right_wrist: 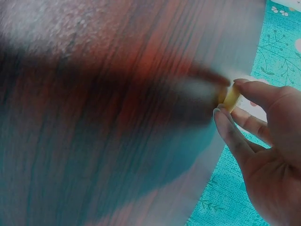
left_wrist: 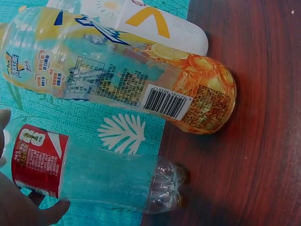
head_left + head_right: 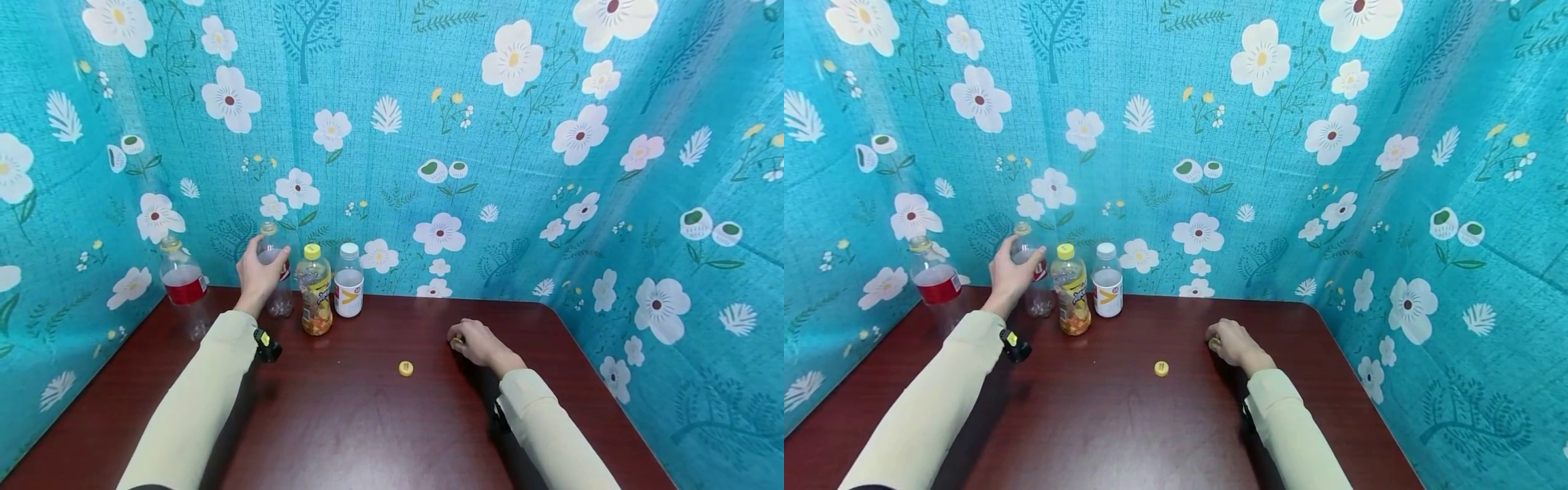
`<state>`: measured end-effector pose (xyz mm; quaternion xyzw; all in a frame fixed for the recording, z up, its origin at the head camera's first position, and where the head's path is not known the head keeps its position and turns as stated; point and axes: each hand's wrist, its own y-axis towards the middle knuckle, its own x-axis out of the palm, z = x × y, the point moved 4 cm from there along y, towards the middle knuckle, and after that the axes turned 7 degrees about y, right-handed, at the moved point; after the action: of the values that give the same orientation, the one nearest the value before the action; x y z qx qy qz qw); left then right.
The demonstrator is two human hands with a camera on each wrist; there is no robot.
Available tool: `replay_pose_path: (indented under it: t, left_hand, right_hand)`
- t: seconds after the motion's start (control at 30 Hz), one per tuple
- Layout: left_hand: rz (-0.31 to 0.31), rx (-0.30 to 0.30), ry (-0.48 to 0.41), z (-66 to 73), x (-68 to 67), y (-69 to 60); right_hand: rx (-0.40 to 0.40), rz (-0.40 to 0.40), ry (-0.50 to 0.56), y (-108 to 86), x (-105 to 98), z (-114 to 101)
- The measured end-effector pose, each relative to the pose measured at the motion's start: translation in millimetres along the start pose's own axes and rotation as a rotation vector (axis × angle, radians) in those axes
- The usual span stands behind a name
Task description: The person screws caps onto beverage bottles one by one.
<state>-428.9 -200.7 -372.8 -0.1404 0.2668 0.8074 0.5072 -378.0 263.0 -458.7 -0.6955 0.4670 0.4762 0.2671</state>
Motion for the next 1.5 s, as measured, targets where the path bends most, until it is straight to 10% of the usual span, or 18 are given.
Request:
replay_pose_path:
  t: [0.77, 1.5]
  left_hand:
    - [-0.03, 0.139, 0.036, 6.2, -34.0, -32.2]
    - [-0.114, 0.197, 0.064, 7.5, -37.2, -63.1]
  right_hand:
    - [0.004, 0.03, 0.056, -1.3, -10.6, 3.1]
    - [-0.093, 0.168, 0.142, -5.9, -29.1, -29.1]
